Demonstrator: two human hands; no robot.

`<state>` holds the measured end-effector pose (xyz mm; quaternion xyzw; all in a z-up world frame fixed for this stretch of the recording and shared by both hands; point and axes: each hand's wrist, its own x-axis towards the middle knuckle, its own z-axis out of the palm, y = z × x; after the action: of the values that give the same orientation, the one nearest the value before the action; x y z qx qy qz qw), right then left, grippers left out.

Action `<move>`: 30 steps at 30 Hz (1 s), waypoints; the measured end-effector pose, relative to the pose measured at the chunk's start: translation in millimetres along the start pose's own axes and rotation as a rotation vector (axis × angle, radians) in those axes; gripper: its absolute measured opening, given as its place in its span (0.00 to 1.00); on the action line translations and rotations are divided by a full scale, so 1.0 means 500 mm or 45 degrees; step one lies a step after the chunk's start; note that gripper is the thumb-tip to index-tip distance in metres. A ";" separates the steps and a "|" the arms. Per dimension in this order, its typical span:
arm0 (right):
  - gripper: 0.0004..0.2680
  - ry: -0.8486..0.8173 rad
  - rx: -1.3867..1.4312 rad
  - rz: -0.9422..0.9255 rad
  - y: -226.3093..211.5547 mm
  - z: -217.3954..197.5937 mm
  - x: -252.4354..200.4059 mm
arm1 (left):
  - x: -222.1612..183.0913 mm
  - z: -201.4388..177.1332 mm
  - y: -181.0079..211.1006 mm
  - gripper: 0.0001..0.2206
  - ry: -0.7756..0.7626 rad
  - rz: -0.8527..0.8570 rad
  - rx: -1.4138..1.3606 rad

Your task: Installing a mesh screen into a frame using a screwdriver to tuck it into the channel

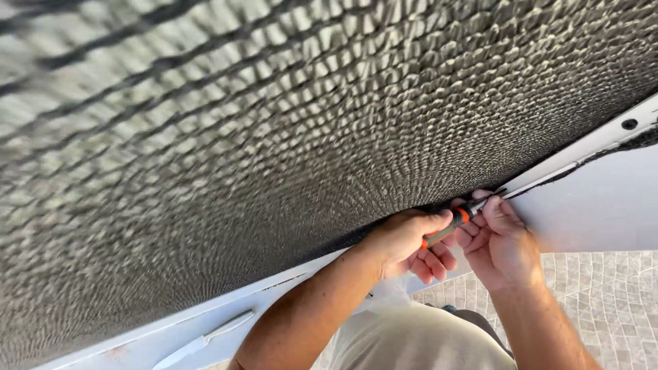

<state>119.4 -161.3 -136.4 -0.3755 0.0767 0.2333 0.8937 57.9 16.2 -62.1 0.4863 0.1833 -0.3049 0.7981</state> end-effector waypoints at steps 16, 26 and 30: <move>0.08 0.079 0.050 -0.130 -0.008 0.052 -0.021 | -0.008 0.046 0.020 0.19 0.654 0.485 1.224; 0.12 0.124 -0.099 -0.061 0.016 0.026 -0.028 | 0.015 0.034 -0.029 0.15 0.833 0.988 1.623; 0.09 0.072 -0.134 -0.066 0.039 0.008 -0.028 | 0.010 0.040 -0.041 0.14 0.929 1.190 1.852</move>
<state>97.9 -151.6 -141.7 -0.4303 0.0797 0.2030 0.8760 48.2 -9.9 -69.6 0.9556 -0.0274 0.1784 0.2328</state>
